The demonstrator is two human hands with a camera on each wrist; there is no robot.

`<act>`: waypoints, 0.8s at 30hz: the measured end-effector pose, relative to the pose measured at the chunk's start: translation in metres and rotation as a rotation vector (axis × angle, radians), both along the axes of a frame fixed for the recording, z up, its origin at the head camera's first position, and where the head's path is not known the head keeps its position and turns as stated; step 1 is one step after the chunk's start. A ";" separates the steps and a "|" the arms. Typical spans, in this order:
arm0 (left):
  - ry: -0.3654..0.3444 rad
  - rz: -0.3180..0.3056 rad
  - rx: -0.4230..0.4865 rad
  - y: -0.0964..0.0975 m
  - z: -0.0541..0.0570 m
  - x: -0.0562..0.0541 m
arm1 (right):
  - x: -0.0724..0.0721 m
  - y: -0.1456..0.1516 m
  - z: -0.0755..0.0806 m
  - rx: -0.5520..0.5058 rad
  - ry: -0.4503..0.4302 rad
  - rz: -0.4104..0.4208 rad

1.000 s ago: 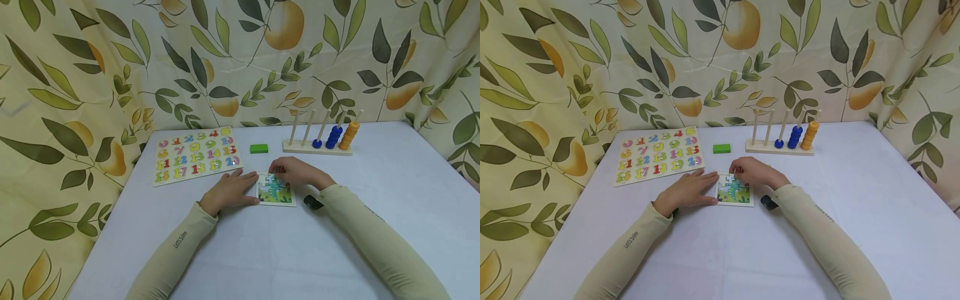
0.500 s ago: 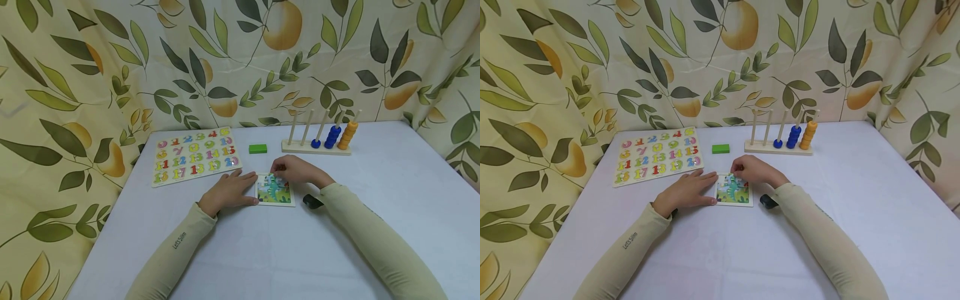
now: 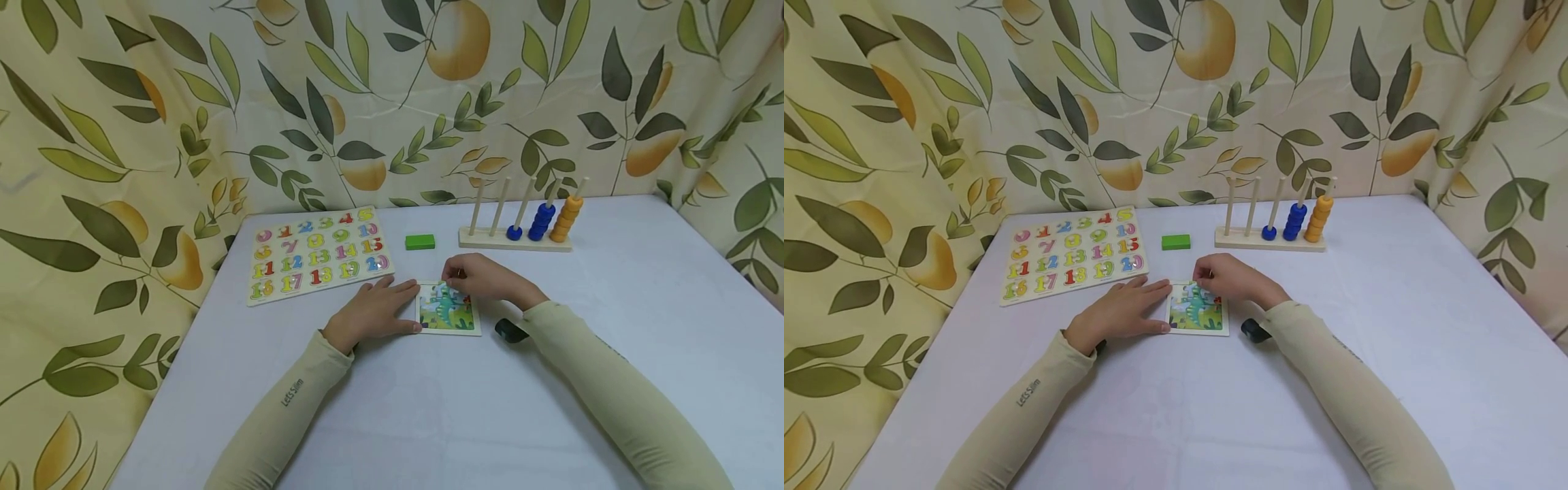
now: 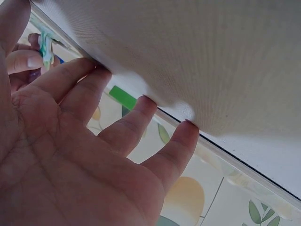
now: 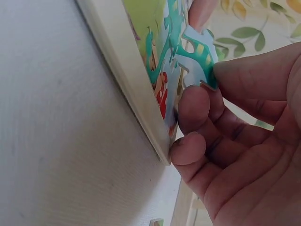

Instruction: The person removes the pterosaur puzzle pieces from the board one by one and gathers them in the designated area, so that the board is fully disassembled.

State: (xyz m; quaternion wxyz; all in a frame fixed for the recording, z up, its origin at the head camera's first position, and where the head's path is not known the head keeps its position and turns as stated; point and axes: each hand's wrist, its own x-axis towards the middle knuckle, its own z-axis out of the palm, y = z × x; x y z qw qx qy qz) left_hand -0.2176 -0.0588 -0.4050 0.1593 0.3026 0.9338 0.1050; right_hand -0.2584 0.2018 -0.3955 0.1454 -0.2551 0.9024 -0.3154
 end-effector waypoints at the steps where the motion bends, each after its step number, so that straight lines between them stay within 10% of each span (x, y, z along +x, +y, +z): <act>1: 0.000 0.000 -0.001 0.000 0.000 0.000 | 0.000 0.000 0.000 -0.002 0.002 -0.002; 24: -0.018 0.016 -0.011 0.003 0.000 0.000 | 0.009 0.028 0.007 -0.038 0.022 -0.068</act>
